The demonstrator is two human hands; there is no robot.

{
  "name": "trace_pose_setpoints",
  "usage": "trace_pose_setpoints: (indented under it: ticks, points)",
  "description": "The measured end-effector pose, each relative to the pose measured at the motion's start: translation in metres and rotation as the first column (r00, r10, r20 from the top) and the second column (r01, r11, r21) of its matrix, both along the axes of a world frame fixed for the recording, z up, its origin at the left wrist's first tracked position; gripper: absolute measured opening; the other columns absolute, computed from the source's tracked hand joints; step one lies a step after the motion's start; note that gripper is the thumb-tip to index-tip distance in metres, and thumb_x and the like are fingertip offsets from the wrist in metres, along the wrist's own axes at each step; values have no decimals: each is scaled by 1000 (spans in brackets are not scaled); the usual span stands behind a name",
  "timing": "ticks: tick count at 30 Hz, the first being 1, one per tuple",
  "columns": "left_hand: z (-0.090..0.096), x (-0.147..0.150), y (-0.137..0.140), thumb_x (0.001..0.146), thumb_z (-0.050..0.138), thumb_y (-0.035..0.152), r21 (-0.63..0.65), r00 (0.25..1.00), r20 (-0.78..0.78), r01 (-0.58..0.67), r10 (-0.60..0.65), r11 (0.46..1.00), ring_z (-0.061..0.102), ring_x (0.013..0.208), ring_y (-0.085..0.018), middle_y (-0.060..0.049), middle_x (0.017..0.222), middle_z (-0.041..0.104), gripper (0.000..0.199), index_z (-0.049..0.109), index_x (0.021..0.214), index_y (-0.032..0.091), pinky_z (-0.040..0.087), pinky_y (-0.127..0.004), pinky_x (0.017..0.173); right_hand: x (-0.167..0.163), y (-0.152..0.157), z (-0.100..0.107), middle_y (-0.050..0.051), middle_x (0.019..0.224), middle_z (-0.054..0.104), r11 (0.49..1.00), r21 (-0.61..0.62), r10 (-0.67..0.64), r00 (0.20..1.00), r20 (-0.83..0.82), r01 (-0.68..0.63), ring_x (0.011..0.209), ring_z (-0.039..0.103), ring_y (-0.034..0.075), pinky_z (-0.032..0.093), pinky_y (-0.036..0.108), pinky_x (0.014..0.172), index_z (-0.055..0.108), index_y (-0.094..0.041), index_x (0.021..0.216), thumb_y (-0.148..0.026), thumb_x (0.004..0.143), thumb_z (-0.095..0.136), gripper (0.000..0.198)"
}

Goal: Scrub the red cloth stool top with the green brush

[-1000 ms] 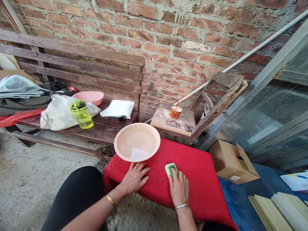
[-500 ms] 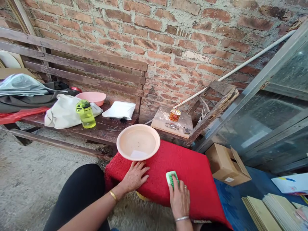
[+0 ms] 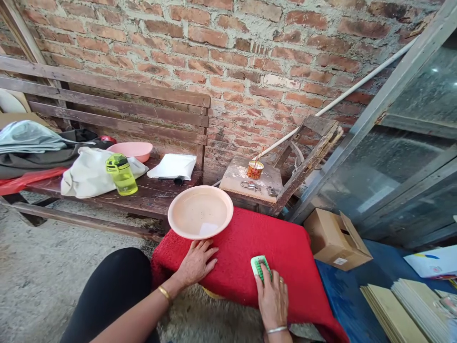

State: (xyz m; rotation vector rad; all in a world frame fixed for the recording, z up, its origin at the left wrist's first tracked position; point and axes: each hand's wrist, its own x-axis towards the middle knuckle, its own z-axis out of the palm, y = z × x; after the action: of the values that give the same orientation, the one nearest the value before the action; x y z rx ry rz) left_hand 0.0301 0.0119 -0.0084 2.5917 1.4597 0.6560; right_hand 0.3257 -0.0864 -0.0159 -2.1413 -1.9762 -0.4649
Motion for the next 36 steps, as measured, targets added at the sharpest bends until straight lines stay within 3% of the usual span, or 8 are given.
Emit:
trace_pose_setpoints:
  ticks: [8, 12, 16, 19, 25, 30, 33, 36]
  points:
    - [-1, -1, 1, 92, 59, 39, -10, 1000, -22, -9, 9, 1000, 50, 127, -26, -6, 131, 60, 31, 66, 121, 31, 28, -51, 112, 57, 12, 20, 13, 92, 65, 948, 10, -318, 948, -16, 318, 78, 62, 26, 44, 37, 69, 65, -17, 125, -45, 100, 37, 46]
    - [-1, -1, 1, 91, 60, 38, 8, 1000, -20, -12, 12, 1000, 52, 125, -26, -7, 131, 60, 31, 67, 121, 31, 30, -50, 111, 2, 15, 15, 10, 100, 66, 996, 84, -5, 997, -80, 11, 87, 62, 24, 46, 36, 78, 65, -25, 124, -45, 100, 42, 39]
    - [-1, -2, 0, 92, 59, 35, 48, 1000, -15, -10, 11, 999, 53, 123, -25, -6, 128, 62, 30, 67, 121, 32, 32, -48, 111, -76, 16, -1, 7, 115, 65, 947, 156, 297, 951, -85, -282, 100, 61, 23, 45, 39, 90, 59, -33, 131, -37, 98, 47, 35]
    - [-2, -2, 0, 94, 57, 31, 72, 1000, -22, 1, 1, 997, 53, 122, -24, -5, 127, 62, 29, 67, 121, 32, 32, -47, 110, -101, 23, -6, 5, 118, 65, 926, 168, 353, 933, -74, -337, 103, 60, 23, 43, 41, 96, 58, -36, 131, -33, 96, 51, 36]
    - [-6, -2, 1, 94, 55, 26, 83, 1000, -13, -20, 21, 996, 54, 121, -23, -3, 128, 62, 28, 68, 118, 33, 33, -46, 110, -30, 51, 19, 10, 111, 65, 996, -63, -72, 995, -71, 67, 96, 63, 25, 45, 38, 82, 61, -31, 129, -34, 97, 49, 34]
    - [-4, 0, 0, 93, 56, 29, 36, 999, 16, -35, 34, 999, 54, 122, -23, -4, 129, 62, 27, 69, 117, 32, 33, -47, 110, 49, 45, 23, 17, 101, 66, 858, -59, -512, 859, -26, 510, 85, 64, 29, 44, 39, 68, 59, -24, 134, -41, 100, 37, 44]
    - [-2, 1, 0, 93, 56, 30, -5, 999, 17, -37, 37, 999, 54, 122, -24, -4, 130, 62, 28, 68, 118, 33, 33, -49, 110, 62, 37, 14, 18, 101, 67, 841, -86, -539, 840, -52, 534, 86, 65, 30, 45, 42, 71, 52, -22, 142, -47, 99, 36, 52]
    - [-1, 1, 1, 93, 56, 31, -18, 999, 13, -35, 35, 999, 54, 122, -25, -5, 130, 62, 29, 68, 119, 33, 34, -50, 110, 49, 35, 6, 18, 108, 68, 902, -158, -423, 895, -142, 401, 93, 66, 30, 47, 42, 75, 49, -21, 144, -43, 97, 42, 53]
